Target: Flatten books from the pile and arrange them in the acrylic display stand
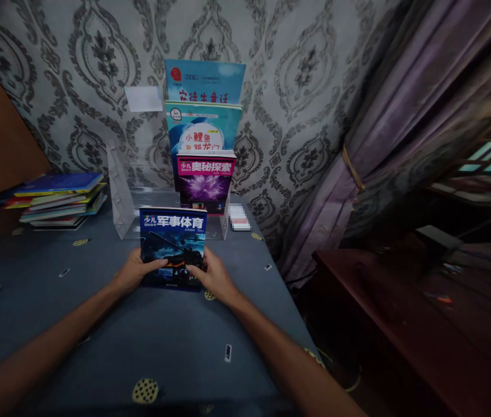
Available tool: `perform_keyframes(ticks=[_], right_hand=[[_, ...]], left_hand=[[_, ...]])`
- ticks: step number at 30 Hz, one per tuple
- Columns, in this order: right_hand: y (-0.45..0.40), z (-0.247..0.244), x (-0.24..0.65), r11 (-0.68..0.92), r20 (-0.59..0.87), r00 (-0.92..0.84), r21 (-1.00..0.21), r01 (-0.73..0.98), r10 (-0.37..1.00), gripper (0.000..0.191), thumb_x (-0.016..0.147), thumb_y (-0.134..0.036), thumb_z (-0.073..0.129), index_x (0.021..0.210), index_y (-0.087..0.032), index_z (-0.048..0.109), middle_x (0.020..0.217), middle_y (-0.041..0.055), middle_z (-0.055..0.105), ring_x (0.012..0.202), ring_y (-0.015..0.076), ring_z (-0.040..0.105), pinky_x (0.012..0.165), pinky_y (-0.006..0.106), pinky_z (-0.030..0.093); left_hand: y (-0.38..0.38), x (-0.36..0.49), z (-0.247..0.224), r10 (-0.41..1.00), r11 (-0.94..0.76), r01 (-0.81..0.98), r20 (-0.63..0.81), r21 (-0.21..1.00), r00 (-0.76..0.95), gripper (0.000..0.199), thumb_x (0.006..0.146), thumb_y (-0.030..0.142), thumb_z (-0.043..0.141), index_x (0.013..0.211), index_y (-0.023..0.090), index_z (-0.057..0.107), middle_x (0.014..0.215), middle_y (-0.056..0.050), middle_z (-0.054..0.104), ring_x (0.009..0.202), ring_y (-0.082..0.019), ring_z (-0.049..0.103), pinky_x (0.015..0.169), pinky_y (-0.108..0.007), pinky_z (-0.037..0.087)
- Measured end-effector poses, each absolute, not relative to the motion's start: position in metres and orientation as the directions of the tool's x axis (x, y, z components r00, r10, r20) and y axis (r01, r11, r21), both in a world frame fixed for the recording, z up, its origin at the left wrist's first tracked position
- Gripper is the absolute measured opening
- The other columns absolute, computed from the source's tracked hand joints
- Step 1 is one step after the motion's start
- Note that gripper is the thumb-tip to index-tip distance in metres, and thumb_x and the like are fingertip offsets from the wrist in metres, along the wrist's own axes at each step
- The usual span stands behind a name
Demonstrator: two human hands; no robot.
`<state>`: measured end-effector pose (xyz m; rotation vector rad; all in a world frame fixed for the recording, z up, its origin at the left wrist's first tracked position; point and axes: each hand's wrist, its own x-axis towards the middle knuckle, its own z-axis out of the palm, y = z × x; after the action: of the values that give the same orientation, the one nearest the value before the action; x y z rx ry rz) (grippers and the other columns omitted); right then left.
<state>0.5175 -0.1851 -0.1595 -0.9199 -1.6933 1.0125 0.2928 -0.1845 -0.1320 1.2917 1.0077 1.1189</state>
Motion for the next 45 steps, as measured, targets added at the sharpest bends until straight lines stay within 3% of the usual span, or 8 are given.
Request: perform_keyframes(ticks=[7, 14, 17, 21, 27, 37, 45], right_hand=[[-0.184, -0.168, 0.516, 0.344, 0.304, -0.240, -0.928, 0.144, 0.922, 0.044, 0.086, -0.045, 0.068, 0.121, -0.019, 0.060, 0.108, 0.0076, 0.073, 0.098, 0.0249, 0.070, 0.088, 0.041, 0.056], [-0.185, -0.167, 0.513, 0.272, 0.255, -0.240, -0.962, 0.039, 0.937, 0.043, 0.084, -0.048, 0.070, 0.115, -0.020, 0.063, 0.100, 0.0043, 0.072, 0.089, 0.0214, 0.068, 0.080, 0.035, 0.056], [-0.186, -0.166, 0.514, 0.295, 0.277, -0.236, -0.954, 0.046, 0.931, 0.039, 0.086, -0.052, 0.067, 0.108, -0.020, 0.064, 0.087, 0.0016, 0.068, 0.076, 0.0171, 0.063, 0.067, 0.028, 0.052], [-0.189, -0.160, 0.516, 0.255, 0.232, -0.260, -0.965, 0.057, 0.937, 0.042, 0.090, -0.060, 0.060, 0.107, -0.021, 0.063, 0.074, -0.0020, 0.056, 0.056, 0.0111, 0.047, 0.047, 0.022, 0.040], [-0.192, -0.156, 0.517, 0.207, 0.195, -0.264, -0.978, 0.018, 0.945, 0.045, 0.089, -0.063, 0.060, 0.106, -0.021, 0.062, 0.071, -0.0035, 0.053, 0.049, 0.0080, 0.040, 0.041, 0.020, 0.035], [-0.176, -0.149, 0.531, 0.193, 0.199, -0.193, -0.980, -0.050, 0.961, 0.053, 0.083, -0.066, 0.065, 0.107, -0.019, 0.062, 0.061, -0.0067, 0.049, 0.043, 0.0061, 0.038, 0.036, 0.017, 0.033], [-0.161, -0.133, 0.544, 0.210, 0.218, -0.133, -0.975, -0.073, 0.967, 0.059, 0.078, -0.069, 0.069, 0.107, -0.018, 0.063, 0.062, -0.0054, 0.053, 0.041, 0.0060, 0.037, 0.035, 0.018, 0.029]], left_hand=[[-0.181, 0.295, -0.137, 0.991, -0.076, 0.026, 0.073, 0.997, 0.115, 0.037, 0.060, 0.046, 0.086, 0.080, 0.016, 0.077, 0.081, -0.005, 0.077, 0.076, -0.023, 0.070, 0.075, -0.034, 0.057], [-0.180, 0.294, -0.143, 0.995, -0.007, 0.009, 0.006, 1.000, 0.104, 0.056, 0.066, 0.066, 0.077, 0.086, 0.014, 0.076, 0.086, -0.008, 0.077, 0.080, -0.026, 0.071, 0.075, -0.034, 0.056], [-0.182, 0.294, -0.142, 0.996, -0.019, 0.001, 0.019, 1.000, 0.086, 0.066, 0.074, 0.075, 0.066, 0.099, 0.014, 0.074, 0.096, -0.009, 0.078, 0.095, -0.030, 0.071, 0.083, -0.037, 0.057], [-0.181, 0.294, -0.148, 0.995, -0.100, 0.044, 0.099, 0.994, 0.023, 0.071, 0.081, 0.073, 0.060, 0.126, 0.018, 0.065, 0.120, -0.009, 0.073, 0.123, -0.031, 0.062, 0.102, -0.040, 0.051], [-0.177, 0.292, -0.156, 0.992, -0.120, 0.189, 0.124, 0.975, -0.011, 0.072, 0.089, 0.067, 0.052, 0.145, 0.021, 0.049, 0.148, -0.011, 0.056, 0.141, -0.032, 0.046, 0.117, -0.045, 0.037], [-0.155, 0.310, -0.124, 0.980, -0.192, 0.184, 0.177, 0.964, 0.093, 0.065, 0.088, 0.067, 0.052, 0.131, 0.018, 0.061, 0.139, -0.011, 0.062, 0.135, -0.032, 0.052, 0.116, -0.043, 0.037], [-0.139, 0.330, -0.100, 0.963, -0.243, 0.129, 0.222, 0.961, 0.156, 0.066, 0.085, 0.069, 0.054, 0.125, 0.018, 0.063, 0.129, -0.007, 0.069, 0.121, -0.028, 0.061, 0.106, -0.038, 0.046]])
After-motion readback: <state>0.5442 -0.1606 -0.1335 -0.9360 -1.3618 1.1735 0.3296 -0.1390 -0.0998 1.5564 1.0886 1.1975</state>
